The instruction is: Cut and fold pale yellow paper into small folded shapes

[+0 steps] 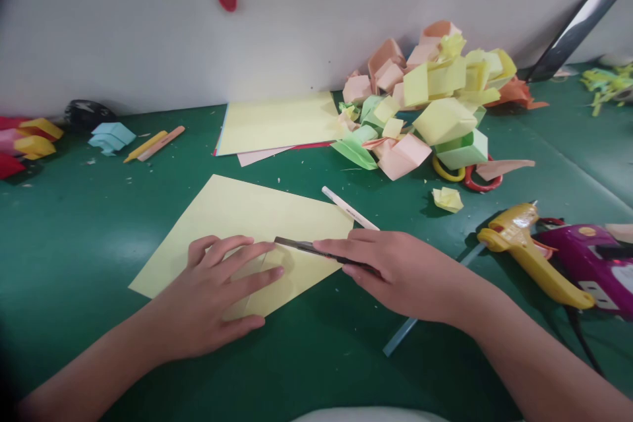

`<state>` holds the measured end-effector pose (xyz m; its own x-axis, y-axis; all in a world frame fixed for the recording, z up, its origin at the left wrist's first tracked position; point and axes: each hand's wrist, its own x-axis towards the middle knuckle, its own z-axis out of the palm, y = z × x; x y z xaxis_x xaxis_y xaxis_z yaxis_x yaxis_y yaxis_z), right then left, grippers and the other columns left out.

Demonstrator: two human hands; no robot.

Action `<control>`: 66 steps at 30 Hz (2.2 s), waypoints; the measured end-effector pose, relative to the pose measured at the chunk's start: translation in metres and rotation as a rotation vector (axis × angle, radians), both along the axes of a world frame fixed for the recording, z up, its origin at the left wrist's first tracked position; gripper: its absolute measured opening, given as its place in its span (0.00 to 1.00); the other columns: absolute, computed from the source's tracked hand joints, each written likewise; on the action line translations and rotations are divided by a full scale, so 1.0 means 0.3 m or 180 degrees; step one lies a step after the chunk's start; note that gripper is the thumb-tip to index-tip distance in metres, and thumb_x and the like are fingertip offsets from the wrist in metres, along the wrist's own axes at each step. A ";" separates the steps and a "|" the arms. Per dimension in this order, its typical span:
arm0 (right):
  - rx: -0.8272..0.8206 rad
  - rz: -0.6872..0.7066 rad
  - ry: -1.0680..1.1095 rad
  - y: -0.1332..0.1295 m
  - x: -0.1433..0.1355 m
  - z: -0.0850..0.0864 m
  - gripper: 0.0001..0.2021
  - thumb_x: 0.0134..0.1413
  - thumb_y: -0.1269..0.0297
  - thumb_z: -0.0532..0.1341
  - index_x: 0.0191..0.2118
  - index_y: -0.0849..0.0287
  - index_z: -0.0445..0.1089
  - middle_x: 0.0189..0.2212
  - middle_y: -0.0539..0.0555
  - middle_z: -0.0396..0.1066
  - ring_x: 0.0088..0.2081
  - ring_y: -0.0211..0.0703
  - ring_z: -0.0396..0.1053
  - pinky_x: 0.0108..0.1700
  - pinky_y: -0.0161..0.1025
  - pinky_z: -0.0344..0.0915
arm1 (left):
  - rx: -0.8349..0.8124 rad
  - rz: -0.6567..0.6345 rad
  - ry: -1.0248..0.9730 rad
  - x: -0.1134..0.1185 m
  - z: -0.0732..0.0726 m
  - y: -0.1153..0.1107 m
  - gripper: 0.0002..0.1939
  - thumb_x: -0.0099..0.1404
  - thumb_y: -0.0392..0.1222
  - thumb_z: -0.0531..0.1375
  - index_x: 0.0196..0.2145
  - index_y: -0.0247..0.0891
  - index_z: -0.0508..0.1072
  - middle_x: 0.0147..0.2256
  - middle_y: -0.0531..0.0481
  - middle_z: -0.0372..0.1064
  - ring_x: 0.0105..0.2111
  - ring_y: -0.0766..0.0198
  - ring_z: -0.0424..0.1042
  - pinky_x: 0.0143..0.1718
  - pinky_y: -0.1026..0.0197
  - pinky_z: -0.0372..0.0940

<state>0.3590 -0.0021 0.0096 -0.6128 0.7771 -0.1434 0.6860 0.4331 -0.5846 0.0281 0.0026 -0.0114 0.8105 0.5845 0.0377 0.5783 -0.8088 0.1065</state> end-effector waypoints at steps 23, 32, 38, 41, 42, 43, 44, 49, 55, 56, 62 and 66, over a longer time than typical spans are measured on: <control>0.0639 0.0072 -0.0227 -0.015 -0.010 -0.022 0.25 0.71 0.66 0.48 0.69 0.42 0.55 0.45 0.53 0.72 0.40 0.42 0.74 0.39 0.37 0.70 | 0.0225 -0.0077 0.0044 0.007 0.024 -0.018 0.23 0.74 0.55 0.53 0.62 0.49 0.67 0.63 0.47 0.64 0.60 0.50 0.65 0.57 0.46 0.51; 0.0587 0.0187 -0.0136 -0.011 -0.008 -0.031 0.25 0.71 0.67 0.48 0.70 0.41 0.55 0.47 0.54 0.72 0.41 0.41 0.74 0.41 0.37 0.70 | 0.0136 -0.0041 0.0092 0.011 0.032 -0.021 0.23 0.74 0.54 0.53 0.64 0.49 0.66 0.65 0.47 0.62 0.59 0.51 0.65 0.57 0.45 0.49; 0.0588 0.0142 -0.0090 -0.010 0.001 -0.030 0.26 0.70 0.69 0.49 0.68 0.40 0.58 0.45 0.53 0.73 0.40 0.40 0.74 0.40 0.36 0.69 | 0.0081 0.0012 0.0027 0.014 0.036 -0.020 0.23 0.72 0.54 0.56 0.62 0.51 0.68 0.65 0.49 0.61 0.56 0.49 0.65 0.55 0.45 0.51; 0.0494 0.0111 -0.0138 -0.014 0.000 -0.025 0.26 0.70 0.68 0.49 0.69 0.38 0.57 0.45 0.52 0.72 0.40 0.40 0.74 0.40 0.36 0.69 | 0.0086 0.0058 -0.0037 0.015 0.031 -0.018 0.23 0.71 0.55 0.57 0.61 0.53 0.68 0.64 0.50 0.62 0.55 0.48 0.64 0.55 0.45 0.51; 0.0463 0.0091 -0.0164 -0.015 -0.001 -0.021 0.26 0.70 0.68 0.49 0.69 0.38 0.56 0.45 0.52 0.72 0.39 0.40 0.74 0.39 0.36 0.69 | 0.0084 0.0069 -0.0050 0.014 0.030 -0.017 0.23 0.70 0.55 0.57 0.61 0.53 0.68 0.64 0.50 0.62 0.55 0.48 0.64 0.55 0.44 0.50; 0.0441 0.0072 -0.0181 -0.016 -0.001 -0.018 0.26 0.70 0.67 0.49 0.69 0.37 0.56 0.45 0.52 0.72 0.39 0.40 0.74 0.39 0.36 0.70 | 0.0077 0.0074 -0.0053 0.014 0.029 -0.016 0.23 0.70 0.55 0.58 0.61 0.54 0.69 0.64 0.51 0.62 0.55 0.48 0.64 0.55 0.44 0.50; 0.0411 0.0063 -0.0193 -0.017 -0.002 -0.015 0.26 0.70 0.67 0.48 0.69 0.36 0.55 0.45 0.52 0.71 0.40 0.40 0.74 0.40 0.37 0.70 | 0.0069 0.0079 -0.0056 0.013 0.028 -0.015 0.23 0.70 0.55 0.58 0.60 0.54 0.69 0.64 0.51 0.62 0.55 0.47 0.63 0.55 0.44 0.49; 0.0350 0.0067 -0.0128 -0.019 0.004 -0.004 0.26 0.70 0.68 0.49 0.69 0.38 0.57 0.47 0.53 0.71 0.41 0.40 0.74 0.43 0.37 0.70 | 0.0010 0.0096 -0.0030 0.009 0.030 -0.012 0.22 0.70 0.56 0.57 0.60 0.55 0.69 0.65 0.51 0.60 0.55 0.47 0.62 0.54 0.43 0.47; 0.0278 0.0017 -0.0087 -0.019 0.009 0.005 0.25 0.69 0.68 0.51 0.67 0.40 0.60 0.47 0.53 0.73 0.41 0.41 0.74 0.42 0.37 0.70 | -0.0045 0.0145 -0.0013 0.011 0.030 -0.013 0.23 0.70 0.56 0.58 0.60 0.56 0.68 0.65 0.52 0.59 0.56 0.46 0.62 0.54 0.43 0.47; 0.0257 0.0006 -0.0101 -0.019 0.009 0.007 0.25 0.69 0.67 0.51 0.67 0.39 0.60 0.47 0.53 0.73 0.41 0.41 0.74 0.42 0.37 0.70 | -0.0053 0.0145 -0.0006 0.011 0.030 -0.013 0.23 0.70 0.56 0.58 0.60 0.56 0.68 0.65 0.52 0.59 0.56 0.46 0.62 0.54 0.43 0.47; 0.0168 -0.0073 -0.0158 -0.024 0.013 0.015 0.25 0.69 0.66 0.52 0.68 0.38 0.59 0.45 0.53 0.73 0.40 0.43 0.75 0.42 0.38 0.71 | -0.0062 0.0157 -0.0109 0.010 0.034 -0.014 0.22 0.69 0.56 0.59 0.60 0.57 0.69 0.64 0.51 0.60 0.56 0.46 0.63 0.55 0.43 0.47; 0.0120 -0.0118 -0.0240 -0.028 0.018 0.017 0.26 0.69 0.65 0.52 0.68 0.35 0.57 0.45 0.52 0.73 0.41 0.44 0.75 0.42 0.38 0.71 | -0.0040 0.0149 -0.0137 0.011 0.030 -0.011 0.22 0.69 0.57 0.59 0.59 0.57 0.69 0.64 0.51 0.61 0.55 0.47 0.63 0.56 0.44 0.48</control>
<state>0.3645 -0.0104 0.0146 -0.5721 0.8048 -0.1582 0.7434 0.4274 -0.5144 0.0313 -0.0007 -0.0024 0.7801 0.6224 0.0643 0.6102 -0.7794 0.1422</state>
